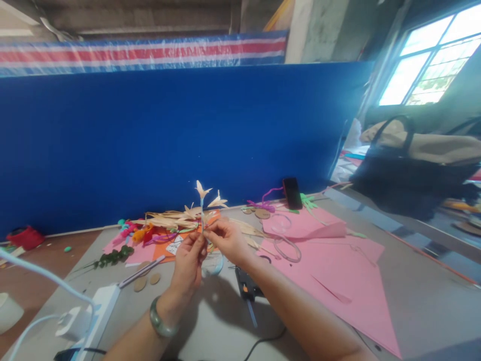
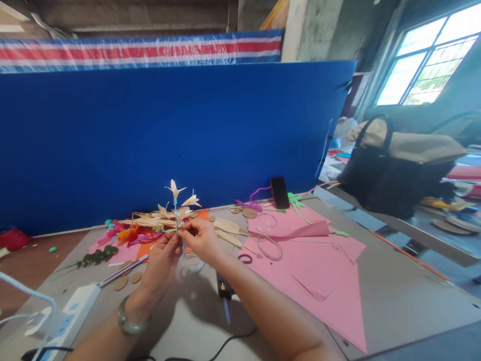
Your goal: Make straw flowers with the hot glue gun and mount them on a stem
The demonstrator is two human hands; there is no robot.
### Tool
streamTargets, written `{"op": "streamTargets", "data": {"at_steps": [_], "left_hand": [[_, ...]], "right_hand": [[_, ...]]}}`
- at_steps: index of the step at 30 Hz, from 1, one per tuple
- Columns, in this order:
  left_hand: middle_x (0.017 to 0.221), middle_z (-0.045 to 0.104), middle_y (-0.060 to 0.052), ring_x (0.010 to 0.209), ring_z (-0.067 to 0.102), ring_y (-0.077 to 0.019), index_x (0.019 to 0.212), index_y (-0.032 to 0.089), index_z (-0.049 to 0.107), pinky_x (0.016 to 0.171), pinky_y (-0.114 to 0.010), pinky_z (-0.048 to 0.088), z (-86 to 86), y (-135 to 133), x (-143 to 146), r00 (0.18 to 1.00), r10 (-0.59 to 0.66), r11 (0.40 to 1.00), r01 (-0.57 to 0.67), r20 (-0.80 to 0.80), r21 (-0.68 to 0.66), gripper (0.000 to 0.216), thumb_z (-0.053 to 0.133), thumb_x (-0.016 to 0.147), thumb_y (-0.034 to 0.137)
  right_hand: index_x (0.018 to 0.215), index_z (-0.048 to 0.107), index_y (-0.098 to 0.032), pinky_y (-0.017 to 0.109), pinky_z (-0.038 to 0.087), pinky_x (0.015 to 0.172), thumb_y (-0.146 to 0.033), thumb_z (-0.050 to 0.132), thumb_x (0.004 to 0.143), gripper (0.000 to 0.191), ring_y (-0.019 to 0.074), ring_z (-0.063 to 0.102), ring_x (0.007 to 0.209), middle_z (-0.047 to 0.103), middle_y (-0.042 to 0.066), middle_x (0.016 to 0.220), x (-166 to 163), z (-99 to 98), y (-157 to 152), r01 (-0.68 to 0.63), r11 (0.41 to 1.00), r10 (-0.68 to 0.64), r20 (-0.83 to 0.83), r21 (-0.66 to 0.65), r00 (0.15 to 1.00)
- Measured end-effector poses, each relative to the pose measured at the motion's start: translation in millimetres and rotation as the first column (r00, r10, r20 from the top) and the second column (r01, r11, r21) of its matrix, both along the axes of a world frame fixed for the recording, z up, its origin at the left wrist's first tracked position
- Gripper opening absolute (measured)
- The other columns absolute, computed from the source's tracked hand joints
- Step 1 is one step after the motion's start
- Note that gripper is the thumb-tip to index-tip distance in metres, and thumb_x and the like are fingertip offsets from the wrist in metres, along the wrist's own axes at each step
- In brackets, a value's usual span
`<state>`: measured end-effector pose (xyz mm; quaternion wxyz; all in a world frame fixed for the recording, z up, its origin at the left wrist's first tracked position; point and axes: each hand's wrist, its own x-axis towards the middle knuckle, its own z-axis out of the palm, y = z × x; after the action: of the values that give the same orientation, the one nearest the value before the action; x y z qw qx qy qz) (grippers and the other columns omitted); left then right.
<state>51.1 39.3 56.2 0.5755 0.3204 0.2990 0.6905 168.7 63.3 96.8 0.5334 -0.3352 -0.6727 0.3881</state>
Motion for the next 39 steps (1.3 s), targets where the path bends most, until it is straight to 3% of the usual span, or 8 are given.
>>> {"op": "streamTargets", "data": {"at_steps": [4,11,18,21,26,32,39], "left_hand": [[0.06,0.053,0.005,0.049,0.04,-0.0047,0.079,0.015,0.059,0.046,-0.017,0.029,-5.6,2.7,0.4,0.988,0.119,0.992,-0.114,-0.096,0.06,0.026,0.076,0.07,0.033],[0.063,0.054,0.005,0.051,0.043,-0.0067,0.081,0.016,0.058,0.048,-0.018,0.034,-19.2,9.1,-7.5,0.877,0.285,0.954,-0.22,-0.387,0.204,0.021,0.068,0.079,0.034],[0.069,0.057,0.002,0.058,0.052,-0.0096,0.082,0.017,0.058,0.053,-0.02,0.042,-22.9,12.1,-10.5,0.829,0.33,0.939,-0.24,-0.451,0.247,0.018,0.066,0.08,0.033],[0.068,0.058,0.002,0.055,0.051,-0.0092,0.082,0.017,0.058,0.052,-0.02,0.043,-22.4,10.4,-9.4,0.826,0.341,0.934,-0.241,-0.448,0.264,0.018,0.066,0.08,0.033],[0.067,0.061,0.001,0.056,0.055,-0.0102,0.08,0.015,0.062,0.055,-0.022,0.046,-17.6,10.1,-9.1,0.881,0.257,0.954,-0.167,-0.398,0.247,0.019,0.069,0.077,0.033],[0.063,0.065,-0.001,0.056,0.061,-0.0141,0.077,0.014,0.065,0.057,-0.027,0.051,-5.4,15.3,-16.4,0.96,0.008,0.997,0.015,-0.281,0.077,0.027,0.078,0.066,0.034],[0.058,0.061,0.001,0.051,0.056,-0.0097,0.073,0.013,0.066,0.053,-0.022,0.046,-0.7,15.1,-20.9,0.964,-0.113,0.989,0.131,-0.239,0.061,0.023,0.077,0.069,0.033]], "right_hand": [[0.065,0.063,-0.014,0.022,0.038,0.053,-0.02,0.061,0.077,0.013,0.0102,0.049,0.055,0.059,-0.001,0.061,-2.2,-4.1,1.7,0.04,0.999,-0.042,0.044,0.035,0.998],[0.064,0.059,-0.015,0.021,0.037,0.052,-0.018,0.059,0.078,0.014,0.0102,0.048,0.054,0.055,-0.002,0.058,-7.7,-16.1,5.3,0.101,0.99,-0.108,0.06,0.097,0.992],[0.067,0.061,-0.016,0.023,0.038,0.057,-0.018,0.057,0.081,0.015,0.0122,0.05,0.059,0.055,0.0,0.062,-11.0,-20.3,-0.2,0.176,0.943,-0.226,0.158,0.283,0.961],[0.071,0.063,-0.016,0.025,0.04,0.06,-0.021,0.059,0.081,0.012,0.0133,0.052,0.062,0.057,0.001,0.066,-11.0,-19.4,-3.1,0.177,0.936,-0.24,0.185,0.304,0.953],[0.065,0.061,-0.017,0.025,0.041,0.06,-0.02,0.059,0.081,0.016,0.0135,0.053,0.06,0.056,0.001,0.063,-9.7,-17.3,-2.8,0.213,0.941,-0.26,0.157,0.263,0.953],[0.064,0.062,-0.017,0.024,0.042,0.058,-0.019,0.061,0.079,0.015,0.0129,0.054,0.059,0.06,0.0,0.062,-5.4,-11.4,0.0,0.169,0.965,-0.196,0.125,0.202,0.973],[0.072,0.063,-0.016,0.025,0.047,0.058,-0.023,0.066,0.073,0.008,0.0141,0.059,0.06,0.064,0.002,0.067,-8.9,-13.1,2.7,0.093,0.994,-0.097,-0.071,-0.058,0.993]]}}
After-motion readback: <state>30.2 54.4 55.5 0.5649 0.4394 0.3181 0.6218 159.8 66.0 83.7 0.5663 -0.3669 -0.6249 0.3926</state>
